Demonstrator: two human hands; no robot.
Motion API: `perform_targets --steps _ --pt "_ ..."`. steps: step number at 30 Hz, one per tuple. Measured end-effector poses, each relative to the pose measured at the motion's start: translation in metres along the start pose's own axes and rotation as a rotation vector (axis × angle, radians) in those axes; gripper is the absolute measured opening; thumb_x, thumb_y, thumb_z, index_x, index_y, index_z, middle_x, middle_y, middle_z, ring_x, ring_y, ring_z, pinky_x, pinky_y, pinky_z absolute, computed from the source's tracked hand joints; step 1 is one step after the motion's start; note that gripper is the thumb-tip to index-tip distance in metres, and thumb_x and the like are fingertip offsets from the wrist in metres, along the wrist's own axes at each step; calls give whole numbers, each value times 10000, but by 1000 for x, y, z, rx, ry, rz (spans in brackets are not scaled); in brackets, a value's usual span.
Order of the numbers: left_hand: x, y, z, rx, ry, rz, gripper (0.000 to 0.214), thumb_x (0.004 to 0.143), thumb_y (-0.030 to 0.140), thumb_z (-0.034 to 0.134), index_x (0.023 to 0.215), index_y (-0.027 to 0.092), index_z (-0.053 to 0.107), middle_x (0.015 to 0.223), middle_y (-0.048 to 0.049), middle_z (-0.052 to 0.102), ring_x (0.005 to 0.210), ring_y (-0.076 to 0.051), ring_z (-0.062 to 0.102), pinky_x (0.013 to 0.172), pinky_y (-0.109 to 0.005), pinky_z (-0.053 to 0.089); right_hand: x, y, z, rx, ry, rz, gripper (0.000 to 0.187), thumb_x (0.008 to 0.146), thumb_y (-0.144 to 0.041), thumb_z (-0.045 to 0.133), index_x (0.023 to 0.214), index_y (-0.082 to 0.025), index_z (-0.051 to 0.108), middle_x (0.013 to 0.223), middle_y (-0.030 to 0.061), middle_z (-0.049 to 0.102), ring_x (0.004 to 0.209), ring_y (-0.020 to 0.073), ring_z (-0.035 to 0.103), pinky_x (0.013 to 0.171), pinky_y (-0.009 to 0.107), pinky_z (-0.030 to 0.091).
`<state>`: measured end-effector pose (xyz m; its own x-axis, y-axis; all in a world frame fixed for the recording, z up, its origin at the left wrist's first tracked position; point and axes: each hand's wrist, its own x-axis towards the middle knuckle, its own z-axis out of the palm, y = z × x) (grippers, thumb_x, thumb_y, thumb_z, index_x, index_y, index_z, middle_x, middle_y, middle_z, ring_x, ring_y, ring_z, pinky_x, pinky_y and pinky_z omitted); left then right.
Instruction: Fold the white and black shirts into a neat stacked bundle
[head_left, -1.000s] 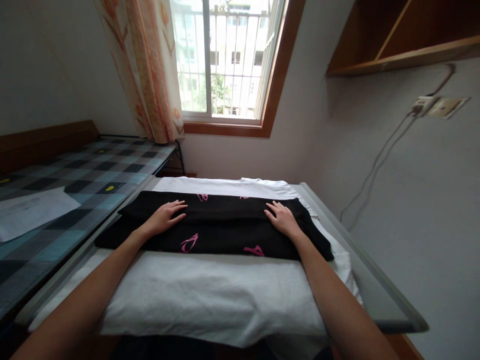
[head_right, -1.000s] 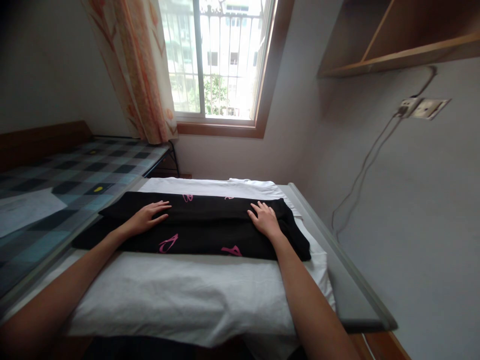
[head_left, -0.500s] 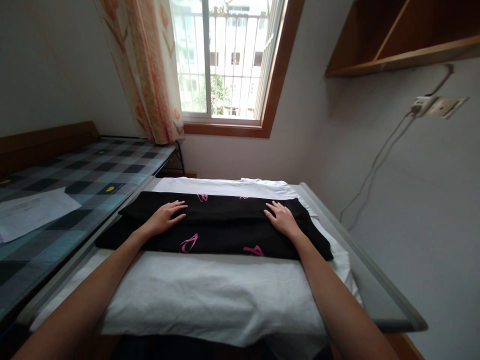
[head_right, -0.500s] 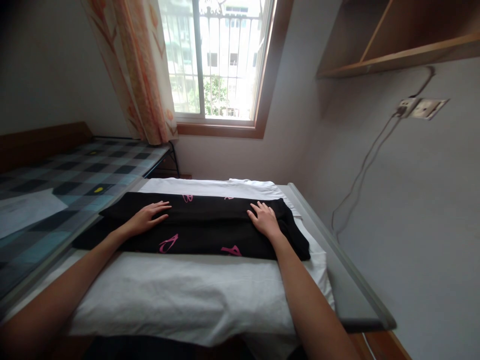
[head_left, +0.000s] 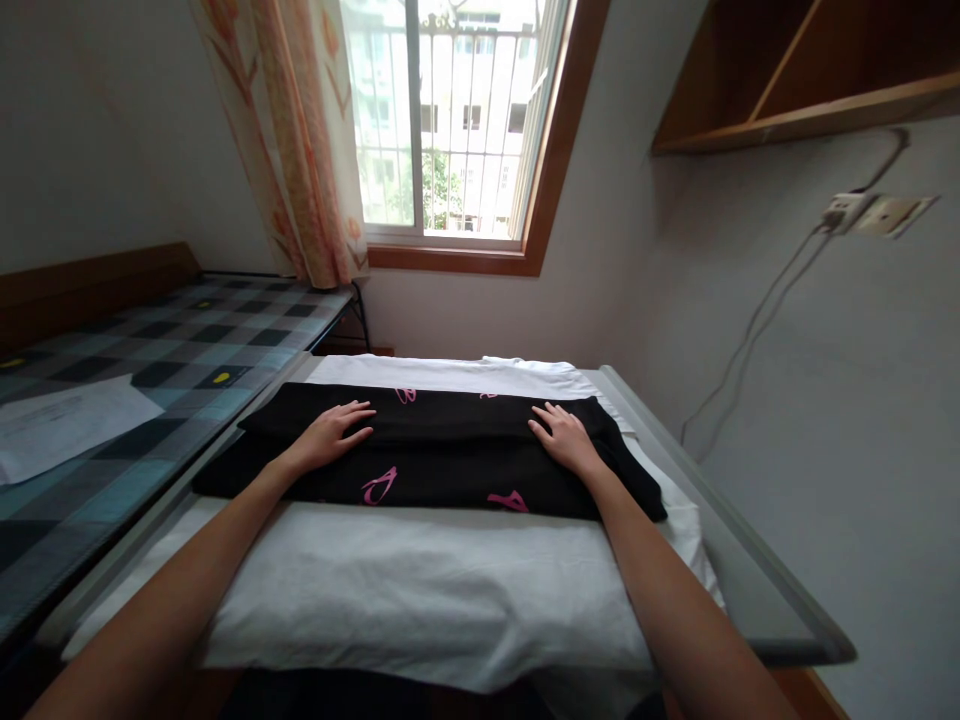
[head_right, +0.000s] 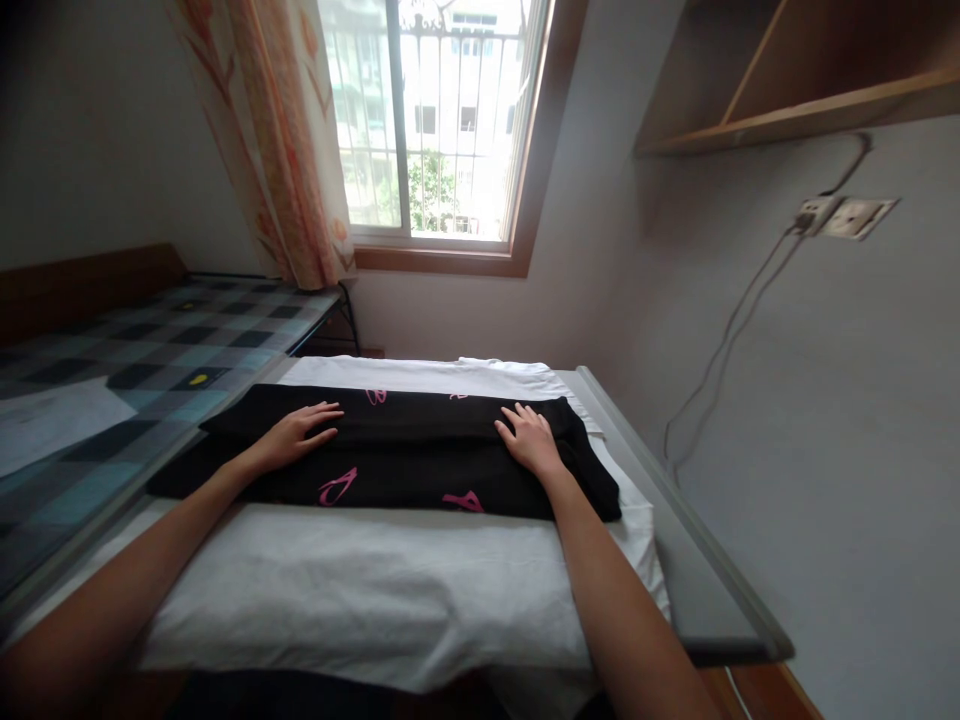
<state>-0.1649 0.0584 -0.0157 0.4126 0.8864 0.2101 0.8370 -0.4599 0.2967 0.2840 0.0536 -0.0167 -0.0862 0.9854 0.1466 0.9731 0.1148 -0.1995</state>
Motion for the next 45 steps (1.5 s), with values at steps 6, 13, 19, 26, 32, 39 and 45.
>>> perform_targets --steps 6,13,19,26,32,39,45 --pt "1 -8 1 191 26 -372 724 869 685 328 1415 229 463 1519 -82 372 1405 -309 305 1143 -511 222 1 2 1 -1 -9 3 516 968 -451 373 1387 -180 507 1481 132 421 1387 286 341 1121 440 262" --pt "-8 -55 -11 263 73 -670 789 854 693 304 1409 158 473 1502 -184 367 1383 -358 331 1109 -538 254 1 5 5 17 19 -20 512 962 -441 381 1370 -167 524 1466 145 438 1381 299 351 1112 463 273" --pt "-12 -53 -7 274 198 -621 665 865 629 351 1329 201 561 1470 -153 430 1369 -402 331 1077 -606 262 1 4 1 102 166 -93 448 938 -396 425 1277 -168 607 1391 126 531 1331 272 426 1112 453 301" --pt "-3 -15 -4 139 202 -202 555 918 569 340 1315 249 560 1486 -68 424 1419 -282 276 1142 -510 228 -2 -8 -4 169 242 -253 451 943 -399 426 1292 -172 599 1392 119 529 1331 255 425 1114 424 326" --pt "-1 -5 3 120 -38 -123 580 907 577 377 1384 269 493 1498 -66 410 1407 -292 307 1142 -534 179 -4 -9 2 144 70 -290 480 956 -420 424 1368 -196 530 1450 96 470 1340 250 424 1110 413 340" --pt "-2 -7 0 116 -47 -140 574 902 575 388 1382 279 497 1500 -61 406 1407 -284 310 1144 -515 180 -2 -7 2 179 49 -265 451 950 -431 442 1328 -221 571 1429 72 496 1349 244 414 1114 418 336" --pt "-1 -5 0 110 -41 -137 562 900 558 405 1375 276 502 1497 -67 409 1402 -282 320 1139 -516 185 -2 -6 2 203 45 -254 444 942 -430 457 1322 -233 577 1431 66 493 1347 245 417 1114 429 337"
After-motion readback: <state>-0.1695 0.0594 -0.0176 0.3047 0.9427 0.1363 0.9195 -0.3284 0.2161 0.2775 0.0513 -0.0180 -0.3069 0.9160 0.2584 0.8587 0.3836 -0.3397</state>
